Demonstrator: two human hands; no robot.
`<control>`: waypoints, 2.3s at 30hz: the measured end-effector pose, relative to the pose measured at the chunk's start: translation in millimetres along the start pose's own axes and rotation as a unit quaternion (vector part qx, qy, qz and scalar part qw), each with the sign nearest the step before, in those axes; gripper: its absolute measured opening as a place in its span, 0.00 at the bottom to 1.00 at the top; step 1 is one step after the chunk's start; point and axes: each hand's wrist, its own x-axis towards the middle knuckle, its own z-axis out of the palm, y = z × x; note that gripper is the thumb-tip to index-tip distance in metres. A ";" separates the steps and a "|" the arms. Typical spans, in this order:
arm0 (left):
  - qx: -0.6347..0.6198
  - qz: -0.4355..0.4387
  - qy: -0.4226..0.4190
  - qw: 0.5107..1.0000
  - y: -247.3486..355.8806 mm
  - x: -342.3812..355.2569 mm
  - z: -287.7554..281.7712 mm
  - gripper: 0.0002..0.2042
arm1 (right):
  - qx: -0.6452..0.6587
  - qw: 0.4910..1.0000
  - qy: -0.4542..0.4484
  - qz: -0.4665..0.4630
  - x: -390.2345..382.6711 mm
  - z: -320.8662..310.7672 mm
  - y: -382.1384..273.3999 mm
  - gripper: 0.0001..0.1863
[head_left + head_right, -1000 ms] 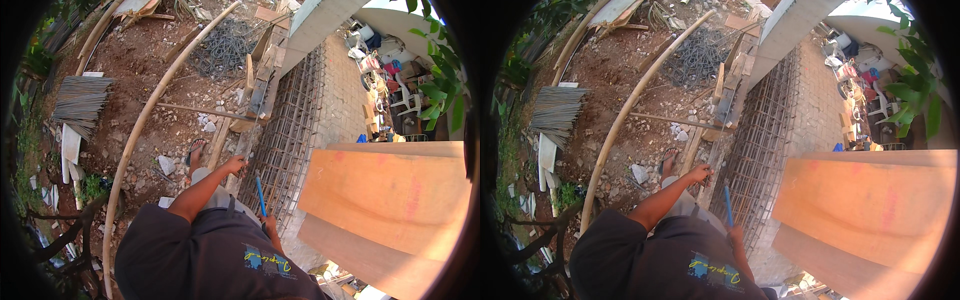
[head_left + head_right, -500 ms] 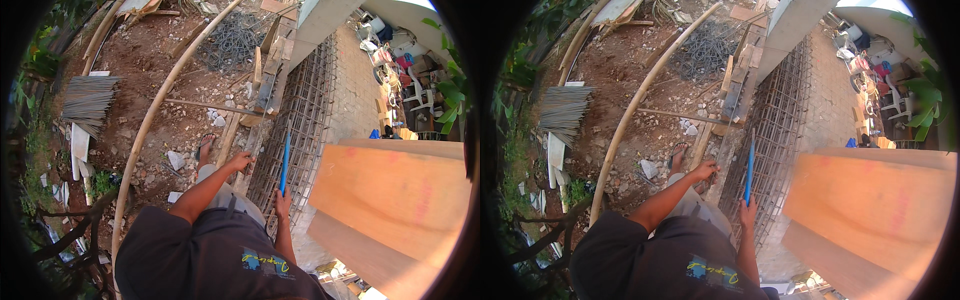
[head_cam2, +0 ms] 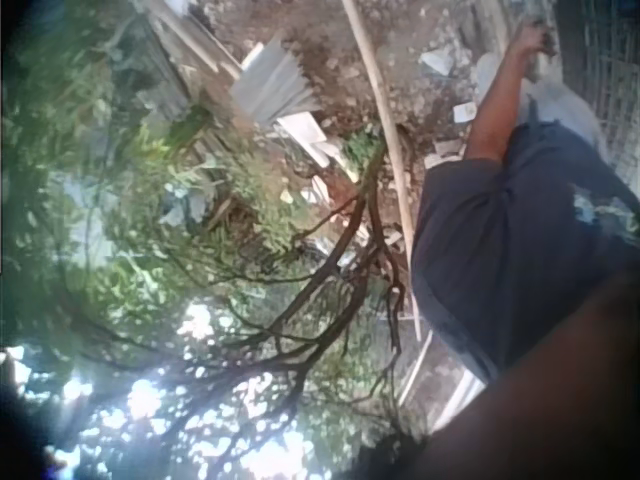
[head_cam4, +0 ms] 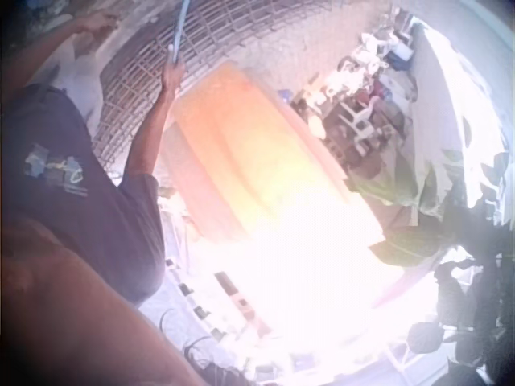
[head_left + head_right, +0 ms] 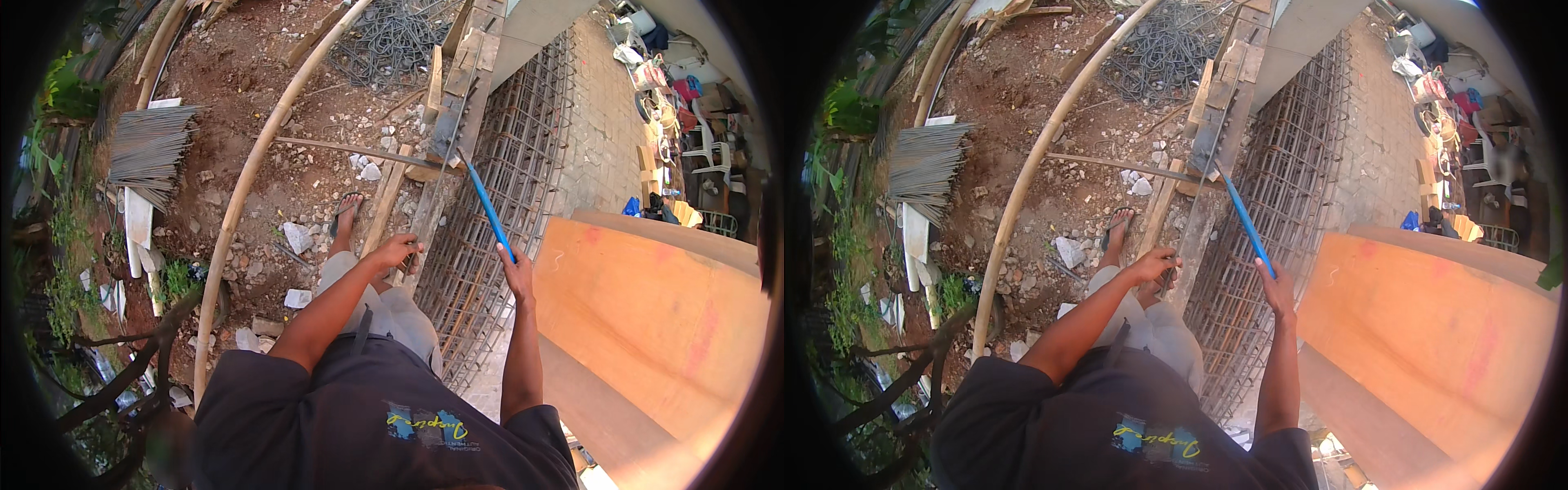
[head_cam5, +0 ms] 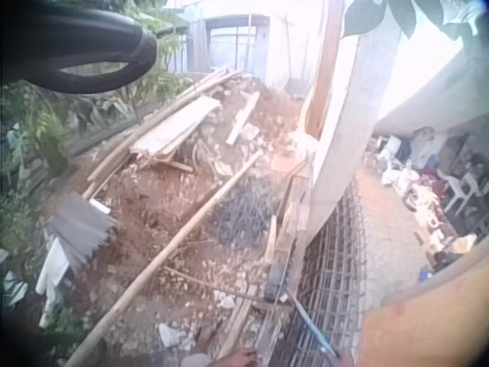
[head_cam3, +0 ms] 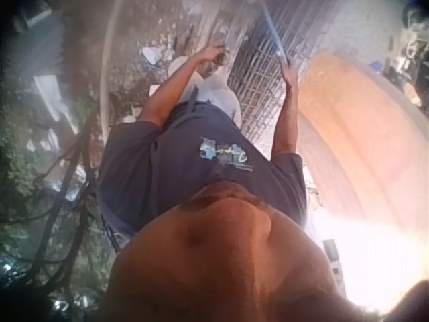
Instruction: The person uses a blue metal rod bender to repeatedly bend small metal rods into U-shapes. They place each rod into the bender, apply force to bend it, and then remove the finished piece.
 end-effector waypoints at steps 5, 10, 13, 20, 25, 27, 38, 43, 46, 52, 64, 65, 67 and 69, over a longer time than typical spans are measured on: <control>-0.018 -0.002 -0.008 1.000 -0.9 1.0 -4.0 0.13 | -0.091 0.994 -0.038 -0.053 60.6 -38.7 -7.6 0.34; -0.030 -0.004 -0.004 1.000 -3.8 6.0 -6.7 0.12 | -0.168 0.981 -0.089 -0.037 99.3 -71.2 -33.2 0.33; -0.011 -0.007 -0.011 1.000 -5.3 3.3 -7.8 0.14 | -0.183 0.978 -0.097 -0.031 98.6 -84.9 -53.3 0.33; -0.022 0.002 -0.013 1.000 -9.0 8.7 -8.6 0.15 | -0.167 0.983 -0.076 -0.031 92.8 -73.9 -32.0 0.32; -0.030 -0.009 -0.003 1.000 -11.8 6.7 -6.2 0.17 | -0.143 0.987 -0.067 0.000 77.3 -56.3 -29.0 0.33; -0.028 0.007 0.015 0.999 -16.6 6.4 -2.4 0.19 | -0.150 0.986 -0.069 0.010 75.9 -52.6 -23.7 0.34; -0.012 -0.011 0.091 0.996 -10.0 -0.3 -10.1 0.26 | -0.182 0.978 -0.022 0.095 39.5 -28.6 -40.7 0.38; 0.101 -0.044 0.116 0.987 29.7 -22.8 -106.1 0.27 | -0.080 0.982 0.029 0.171 -4.8 68.6 -53.4 0.37; 0.315 0.044 0.196 0.928 88.3 -29.1 -184.6 0.27 | 0.048 0.964 0.100 0.242 -42.2 182.2 -71.1 0.34; 0.512 -0.018 0.195 0.836 222.0 -12.5 -232.6 0.28 | 0.247 0.884 0.219 0.330 -60.3 293.2 -175.5 0.29; 0.582 0.133 0.240 0.765 282.0 8.0 -247.1 0.22 | 0.483 0.784 0.172 0.349 -42.1 346.1 -245.6 0.26; 0.581 0.115 0.244 0.768 282.7 3.6 -240.2 0.22 | 0.418 0.824 0.188 0.334 -48.7 333.1 -236.6 0.27; 0.574 0.121 0.261 0.767 290.3 -6.0 -235.2 0.23 | 0.295 0.886 0.213 0.289 -51.4 311.3 -225.8 0.27; 0.595 0.137 0.279 0.741 286.5 -10.6 -236.1 0.23 | 0.311 0.889 0.195 0.274 -54.3 306.4 -215.9 0.28</control>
